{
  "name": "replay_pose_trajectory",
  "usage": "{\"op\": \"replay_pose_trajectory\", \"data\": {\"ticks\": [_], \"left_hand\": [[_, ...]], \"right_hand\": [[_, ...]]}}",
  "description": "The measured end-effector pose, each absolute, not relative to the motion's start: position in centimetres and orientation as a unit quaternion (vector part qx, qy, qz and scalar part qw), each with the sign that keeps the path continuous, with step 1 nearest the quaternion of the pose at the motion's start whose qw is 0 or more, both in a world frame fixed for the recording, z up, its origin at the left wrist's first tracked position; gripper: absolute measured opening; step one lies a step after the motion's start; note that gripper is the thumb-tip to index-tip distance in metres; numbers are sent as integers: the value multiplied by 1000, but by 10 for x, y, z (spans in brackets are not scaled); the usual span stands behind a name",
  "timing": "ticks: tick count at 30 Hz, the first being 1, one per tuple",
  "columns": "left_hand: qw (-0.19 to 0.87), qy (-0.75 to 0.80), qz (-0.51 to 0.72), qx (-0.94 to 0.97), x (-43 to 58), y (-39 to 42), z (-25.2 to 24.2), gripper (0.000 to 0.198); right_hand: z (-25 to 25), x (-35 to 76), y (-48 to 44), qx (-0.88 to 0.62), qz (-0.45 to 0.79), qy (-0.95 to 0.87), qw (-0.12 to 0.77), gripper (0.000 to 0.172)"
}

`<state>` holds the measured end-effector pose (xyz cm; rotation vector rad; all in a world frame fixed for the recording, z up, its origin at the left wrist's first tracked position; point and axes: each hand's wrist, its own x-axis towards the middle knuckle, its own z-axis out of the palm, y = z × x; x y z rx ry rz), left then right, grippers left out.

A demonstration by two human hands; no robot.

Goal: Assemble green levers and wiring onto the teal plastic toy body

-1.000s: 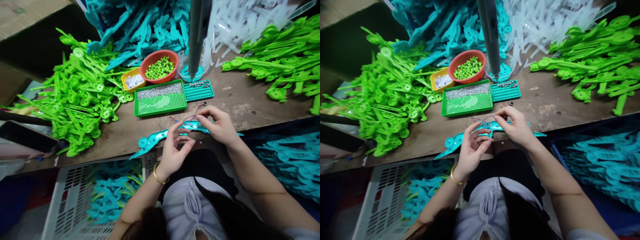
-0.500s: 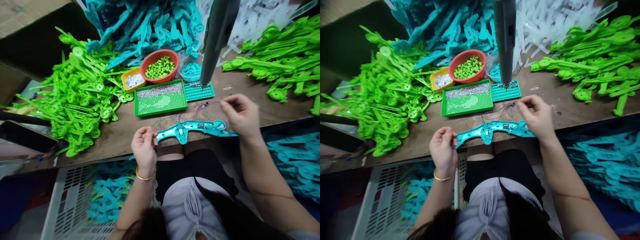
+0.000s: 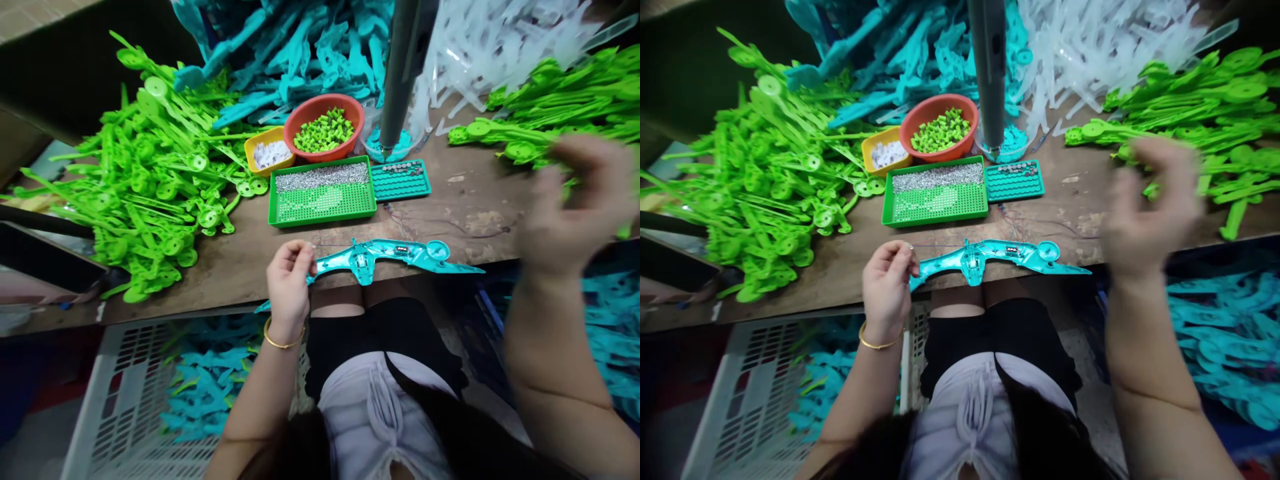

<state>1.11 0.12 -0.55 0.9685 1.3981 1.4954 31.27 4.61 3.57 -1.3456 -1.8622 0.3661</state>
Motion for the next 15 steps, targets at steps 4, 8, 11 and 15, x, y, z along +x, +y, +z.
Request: {"op": "replay_pose_trajectory", "data": {"ticks": [4,8,11,15], "left_hand": [[486,530,557,415,32,-1,2,17],[571,506,525,377,26,-3,8,17],[653,457,518,311,13,-4,6,24],[673,425,536,283,11,-4,-6,30]], "right_hand": [[19,220,37,-294,206,-850,386,38],[-1,188,40,-277,294,-823,398,22],[-7,193,41,-347,339,-776,404,13],[-12,204,39,-409,399,-722,390,10]]}}
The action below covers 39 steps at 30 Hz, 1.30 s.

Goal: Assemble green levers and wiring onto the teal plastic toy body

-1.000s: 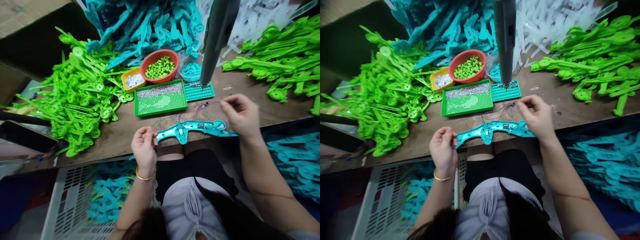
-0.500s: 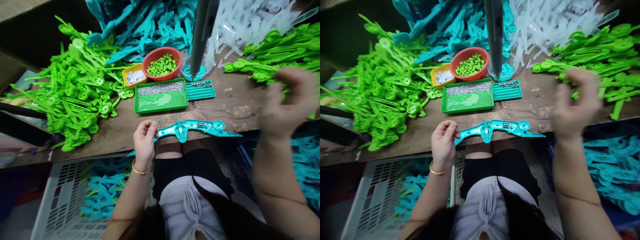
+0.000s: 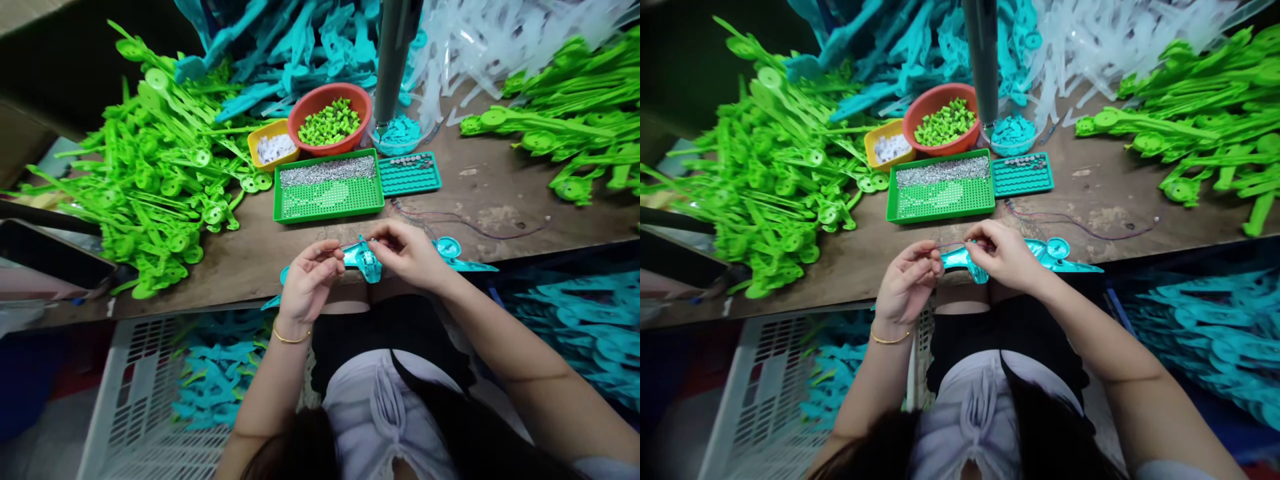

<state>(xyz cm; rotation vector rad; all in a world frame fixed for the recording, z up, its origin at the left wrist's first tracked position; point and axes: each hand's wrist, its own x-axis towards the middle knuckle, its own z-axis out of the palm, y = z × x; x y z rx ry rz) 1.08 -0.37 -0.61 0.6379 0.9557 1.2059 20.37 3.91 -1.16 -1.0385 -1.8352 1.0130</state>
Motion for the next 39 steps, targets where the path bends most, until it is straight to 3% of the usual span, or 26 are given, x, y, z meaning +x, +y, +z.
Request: {"op": "replay_pose_trajectory", "data": {"ticks": [6,12,22,26,30,34,39], "left_hand": [[635,426,564,312,25,1,-13,19],[655,483,419,402,21,1,-16,21],[564,416,335,629,17,0,-13,25],[549,424,356,626,13,-5,-21,14],[522,493,466,516,10,-9,-33,40],[474,560,473,488,7,-10,-37,24],[468,576,458,489,7,-12,-38,20]], "right_hand": [[-22,204,34,-436,469,-689,340,13],[-17,208,31,-397,399,-785,258,9],[-26,224,28,-419,475,-743,217,10],[-28,236,30,-457,400,-761,227,11],[-29,247,35,-495,239,-807,215,13],[-30,258,42,-496,134,-839,179,16],[-26,260,47,-456,86,-872,152,16]]}}
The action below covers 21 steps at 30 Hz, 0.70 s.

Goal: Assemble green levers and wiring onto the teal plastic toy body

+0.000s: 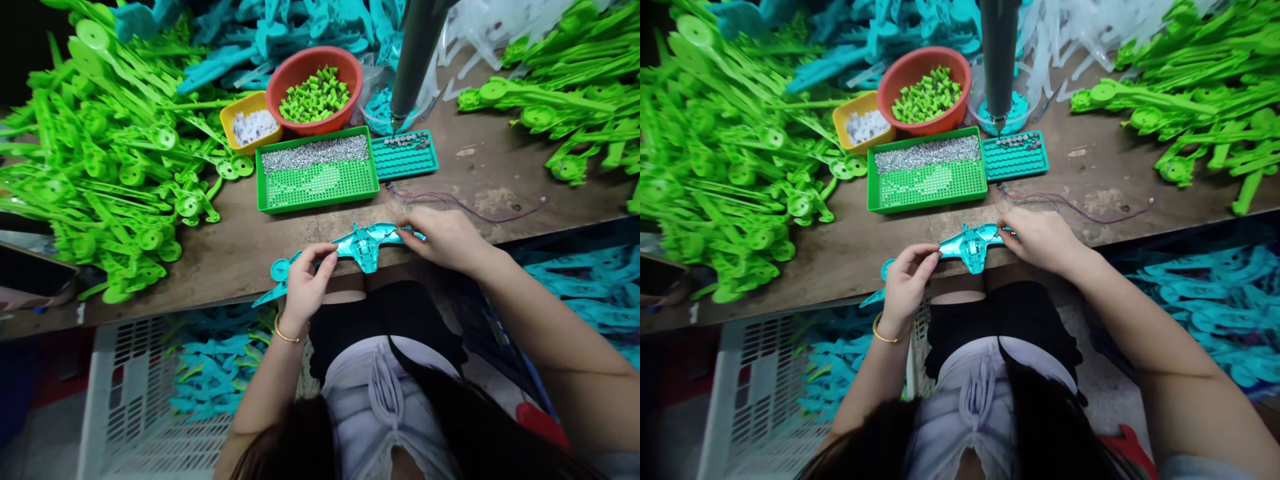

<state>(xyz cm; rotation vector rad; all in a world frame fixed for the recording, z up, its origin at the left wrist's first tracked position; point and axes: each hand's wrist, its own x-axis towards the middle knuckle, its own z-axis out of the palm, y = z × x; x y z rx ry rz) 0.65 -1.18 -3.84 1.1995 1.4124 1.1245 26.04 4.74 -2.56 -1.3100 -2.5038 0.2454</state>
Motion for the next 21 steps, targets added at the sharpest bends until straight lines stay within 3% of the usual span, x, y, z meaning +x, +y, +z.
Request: {"op": "replay_pose_trajectory", "data": {"ticks": [7,14,21], "left_hand": [[397,574,431,572,8,-11,-41,14],[272,557,393,679,13,-9,-40,9],[242,544,381,707,16,-3,-42,8]], "right_hand": [[-20,244,45,-417,85,-892,150,20],[-22,238,37,-415,-12,-896,157,32],[-28,236,35,-387,22,-892,233,25]]}}
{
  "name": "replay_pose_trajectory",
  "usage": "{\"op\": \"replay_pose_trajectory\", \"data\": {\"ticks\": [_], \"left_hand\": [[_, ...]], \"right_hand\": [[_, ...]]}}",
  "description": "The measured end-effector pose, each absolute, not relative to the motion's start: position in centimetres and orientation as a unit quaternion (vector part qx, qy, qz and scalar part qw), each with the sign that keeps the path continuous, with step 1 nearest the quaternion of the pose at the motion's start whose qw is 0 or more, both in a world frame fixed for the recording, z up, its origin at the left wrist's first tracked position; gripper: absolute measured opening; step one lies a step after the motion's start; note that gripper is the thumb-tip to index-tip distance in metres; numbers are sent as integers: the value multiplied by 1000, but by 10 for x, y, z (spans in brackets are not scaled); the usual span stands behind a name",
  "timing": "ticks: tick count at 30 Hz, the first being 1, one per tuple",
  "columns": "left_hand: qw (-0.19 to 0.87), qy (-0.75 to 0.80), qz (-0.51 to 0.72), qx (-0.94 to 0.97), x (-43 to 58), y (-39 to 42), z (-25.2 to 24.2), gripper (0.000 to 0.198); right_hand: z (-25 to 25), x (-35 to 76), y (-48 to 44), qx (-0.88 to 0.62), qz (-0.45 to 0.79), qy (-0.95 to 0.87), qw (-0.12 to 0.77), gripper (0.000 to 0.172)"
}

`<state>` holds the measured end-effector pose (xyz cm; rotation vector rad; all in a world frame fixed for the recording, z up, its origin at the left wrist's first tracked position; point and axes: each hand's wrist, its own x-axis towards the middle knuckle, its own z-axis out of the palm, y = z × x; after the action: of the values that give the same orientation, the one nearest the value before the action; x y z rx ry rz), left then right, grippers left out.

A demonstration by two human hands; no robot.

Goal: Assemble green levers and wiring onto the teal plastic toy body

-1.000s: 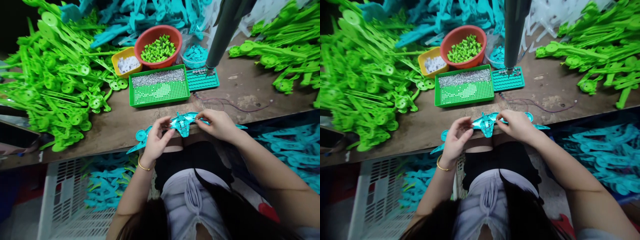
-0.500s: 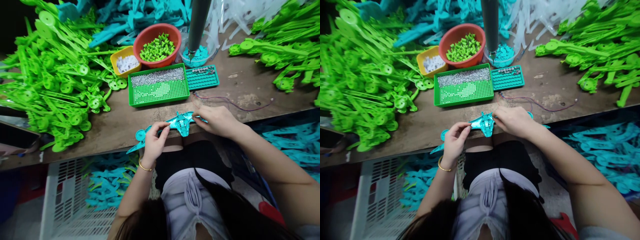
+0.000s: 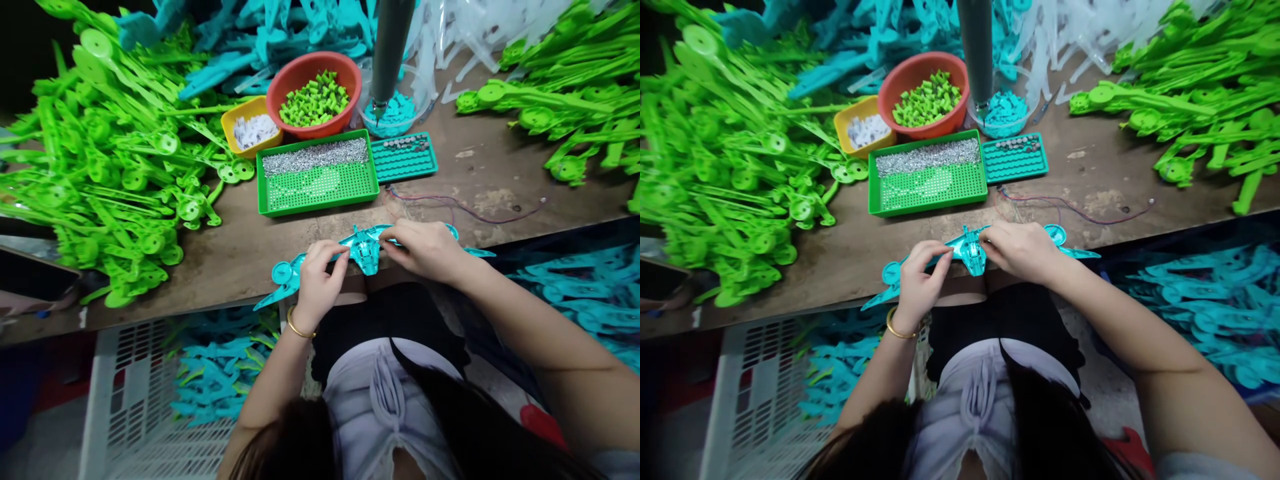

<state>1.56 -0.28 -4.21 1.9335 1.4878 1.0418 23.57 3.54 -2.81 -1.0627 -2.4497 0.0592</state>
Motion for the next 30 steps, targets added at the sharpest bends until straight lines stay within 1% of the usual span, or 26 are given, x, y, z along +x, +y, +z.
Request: {"op": "replay_pose_trajectory", "data": {"ticks": [2,5,7,10,12,14,18,22,24,28,30], "left_hand": [[232,543,376,714,17,-2,-44,8],[221,546,365,721,18,-2,-47,8],[215,551,357,723,18,-2,-49,9],[205,558,352,723,18,-3,-50,8],[203,561,346,724,18,-4,-51,8],[198,567,328,730,18,-3,-52,8],[172,581,263,750,22,-1,-53,18],[184,575,217,767,19,3,-50,11],[192,565,209,775,12,5,-45,10],[161,577,219,770,-6,7,-41,9],[170,581,233,761,-12,7,-43,10]], "right_hand": [[-32,235,35,-388,41,-888,242,24],[-37,235,35,-421,59,-878,218,24],[-39,236,36,-468,62,-865,172,23],[-36,236,39,-532,68,-842,62,26],[-33,234,41,-543,81,-836,-1,28],[-30,230,42,-534,102,-839,-34,30],[-27,220,44,-512,148,-846,-32,29],[-27,214,45,-503,184,-844,-33,28],[-27,216,45,-503,197,-841,-32,27],[-27,222,44,-465,235,-854,-4,28],[-26,223,42,-442,240,-865,-13,29]]}}
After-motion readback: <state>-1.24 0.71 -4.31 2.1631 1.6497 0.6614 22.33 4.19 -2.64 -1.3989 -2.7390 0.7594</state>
